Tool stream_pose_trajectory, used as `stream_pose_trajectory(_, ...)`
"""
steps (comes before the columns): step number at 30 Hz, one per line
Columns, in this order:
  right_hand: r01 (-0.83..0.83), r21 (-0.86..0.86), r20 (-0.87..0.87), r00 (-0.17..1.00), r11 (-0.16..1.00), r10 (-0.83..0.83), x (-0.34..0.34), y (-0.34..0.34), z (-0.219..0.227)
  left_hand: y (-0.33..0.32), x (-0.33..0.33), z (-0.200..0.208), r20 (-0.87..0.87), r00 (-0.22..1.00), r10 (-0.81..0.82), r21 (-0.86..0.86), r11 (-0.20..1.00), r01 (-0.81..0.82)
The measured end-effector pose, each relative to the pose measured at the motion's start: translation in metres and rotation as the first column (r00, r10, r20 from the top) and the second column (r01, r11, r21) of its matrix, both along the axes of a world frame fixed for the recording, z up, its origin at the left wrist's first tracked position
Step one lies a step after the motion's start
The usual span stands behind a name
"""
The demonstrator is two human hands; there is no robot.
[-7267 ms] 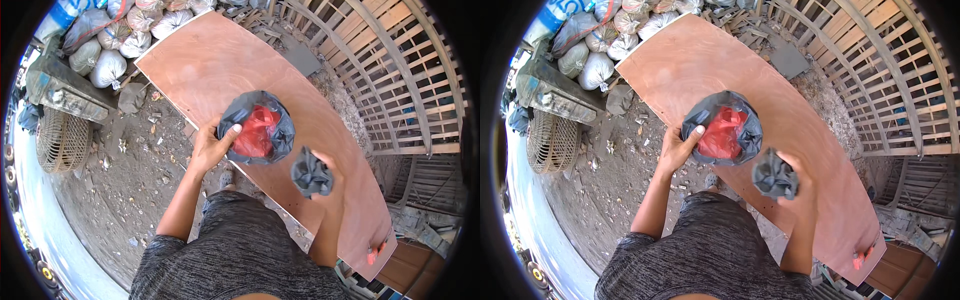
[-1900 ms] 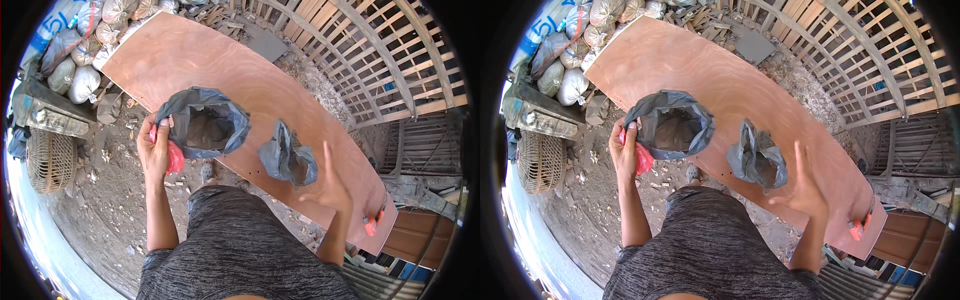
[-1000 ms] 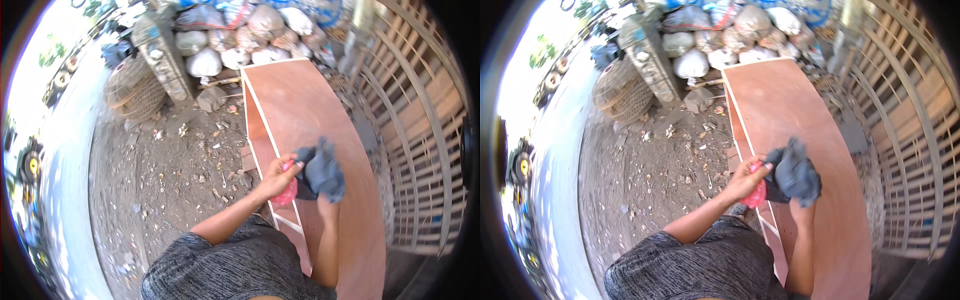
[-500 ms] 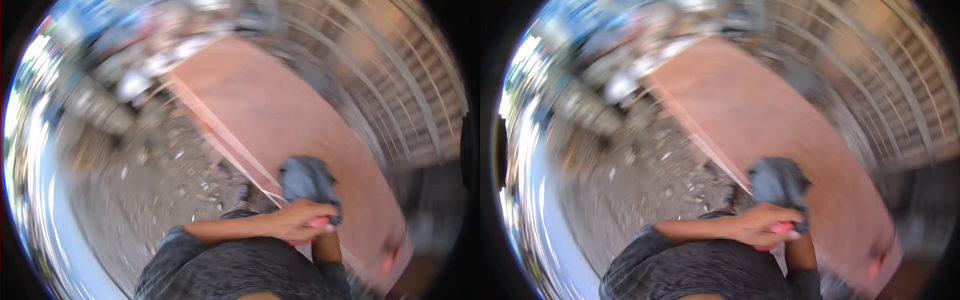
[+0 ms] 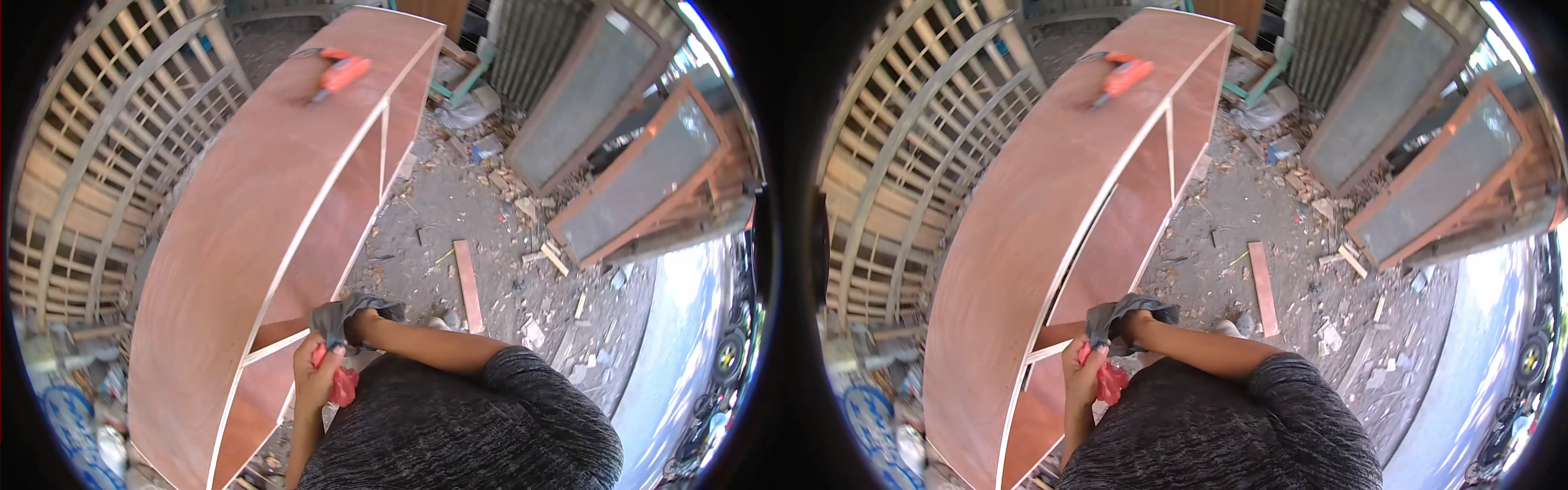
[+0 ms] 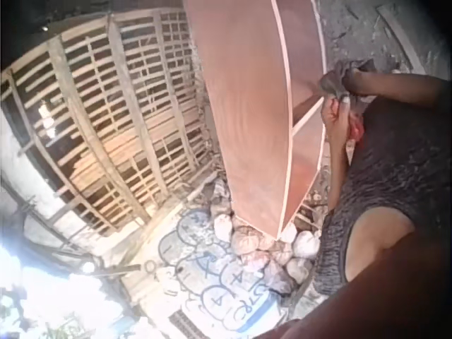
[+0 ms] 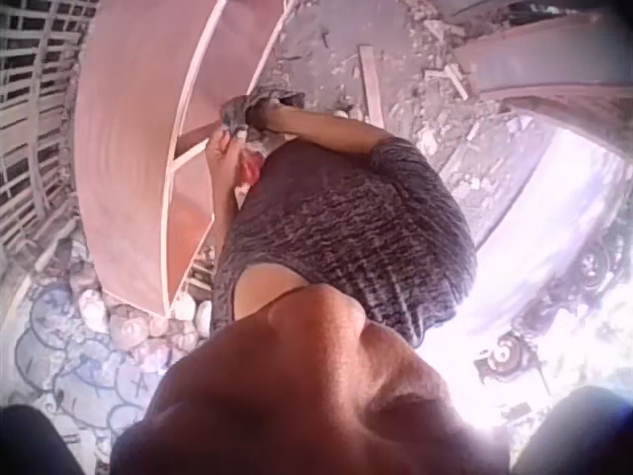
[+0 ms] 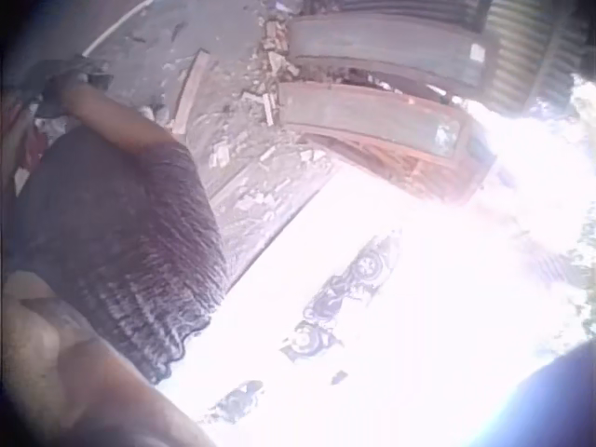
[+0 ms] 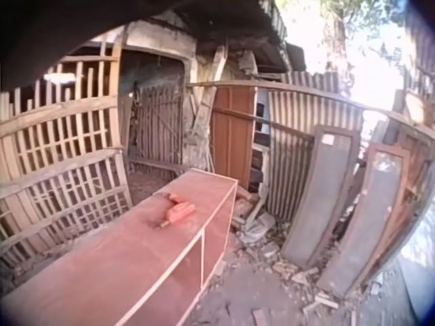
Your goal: The person uses a power drill to drive a screw into the side of a wooden shelf unit, then reaches into several plastic bags to retrieve and sort small items while walking through a woodworking area.
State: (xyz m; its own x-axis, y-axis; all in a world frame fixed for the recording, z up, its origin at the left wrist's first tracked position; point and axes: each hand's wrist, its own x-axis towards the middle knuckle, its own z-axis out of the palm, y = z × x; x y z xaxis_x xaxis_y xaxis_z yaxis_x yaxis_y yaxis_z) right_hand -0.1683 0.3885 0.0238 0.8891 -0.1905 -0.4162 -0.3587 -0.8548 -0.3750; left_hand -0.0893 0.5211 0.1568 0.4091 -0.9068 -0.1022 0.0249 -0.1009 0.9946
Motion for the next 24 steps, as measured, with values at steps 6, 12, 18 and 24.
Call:
stream_pose_trajectory(6,0.169,0.254,0.163,0.963,0.952,-0.215,-0.203,-0.099,-0.021,-0.111,-0.139,-0.032,-0.369,0.926,0.083,0.217,0.976,-0.001)
stream_pose_trajectory(12,0.316,0.021,0.063,0.947,0.949,-0.316,-0.351,-0.158,-0.002,-0.214,-0.242,-0.053,-0.308,0.951,0.010,0.206,0.977,0.056)
stream_pose_trajectory(18,0.280,-0.137,0.154,0.954,0.950,-0.259,-0.431,-0.235,0.037,-0.326,-0.286,-0.058,-0.448,0.894,-0.020,0.204,0.971,0.124)
stream_pose_trajectory(24,0.195,-0.147,0.068,0.980,0.970,-0.187,-0.469,-0.383,0.039,-0.487,-0.288,-0.101,-0.456,0.888,-0.056,0.178,0.972,0.152)
